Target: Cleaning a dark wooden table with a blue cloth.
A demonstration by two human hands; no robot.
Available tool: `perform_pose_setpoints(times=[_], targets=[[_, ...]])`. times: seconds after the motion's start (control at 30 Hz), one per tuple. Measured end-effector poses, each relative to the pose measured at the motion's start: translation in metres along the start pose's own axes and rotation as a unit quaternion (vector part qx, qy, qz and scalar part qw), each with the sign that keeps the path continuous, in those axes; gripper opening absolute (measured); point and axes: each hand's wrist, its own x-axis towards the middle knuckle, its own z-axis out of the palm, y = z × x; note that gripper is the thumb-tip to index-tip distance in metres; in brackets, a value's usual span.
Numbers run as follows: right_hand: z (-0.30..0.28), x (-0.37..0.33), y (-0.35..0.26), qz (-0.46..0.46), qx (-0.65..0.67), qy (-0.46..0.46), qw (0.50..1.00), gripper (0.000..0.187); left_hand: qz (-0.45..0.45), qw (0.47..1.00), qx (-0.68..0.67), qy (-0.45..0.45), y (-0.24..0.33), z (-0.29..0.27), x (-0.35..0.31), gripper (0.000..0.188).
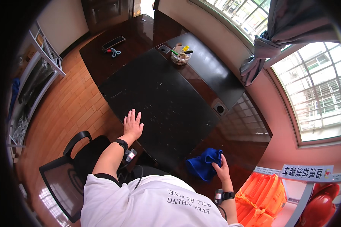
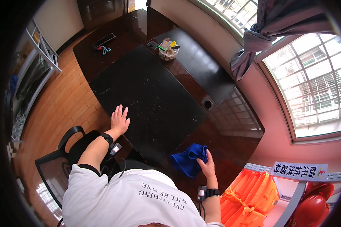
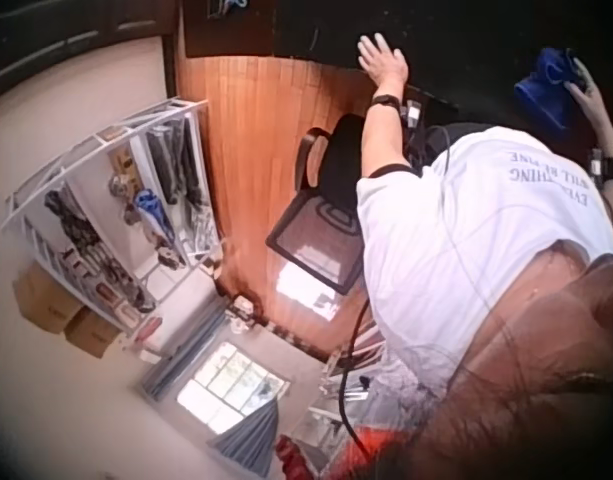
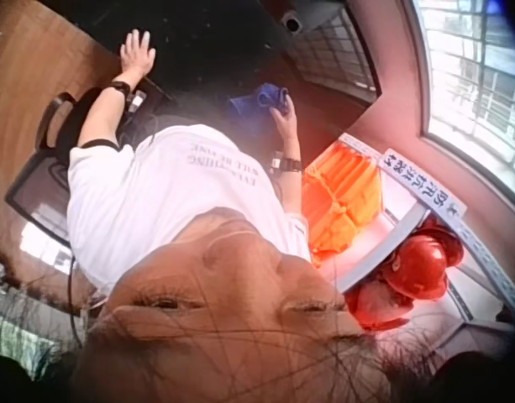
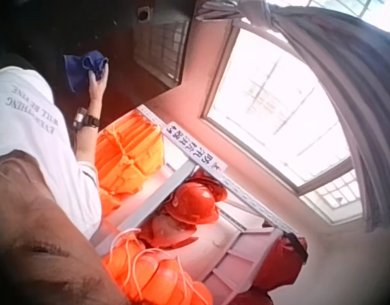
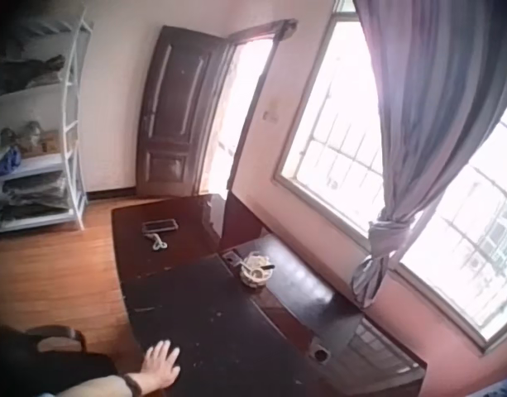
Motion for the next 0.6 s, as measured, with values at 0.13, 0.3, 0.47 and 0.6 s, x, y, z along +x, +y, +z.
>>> perform_pose_setpoints(times=[0.13, 0.3, 0.47, 0.6], targets=[[-0.022, -0.024, 0.031, -0.078, -0.300, 0.086, 0.947, 0.084, -0.016, 1.000, 0.007, -0.017, 0.013, -0.003, -0.019, 0.065], [0.022, -0.029, 0.038, -0.121, -0.380, 0.009, 0.917, 0.084, 0.011, 0.998, 0.028, -0.047, 0.030, -0.007, -0.035, 0.070], [0.038, -0.013, 0.024, -0.215, -0.426, -0.059, 0.877, 0.079, 0.035, 0.993, 0.059, -0.091, 0.044, -0.007, -0.065, 0.076], [0.041, -0.010, 0.017, -0.240, -0.421, -0.069, 0.872, 0.078, 0.052, 0.991, 0.055, -0.114, 0.055, -0.004, -0.088, 0.081]])
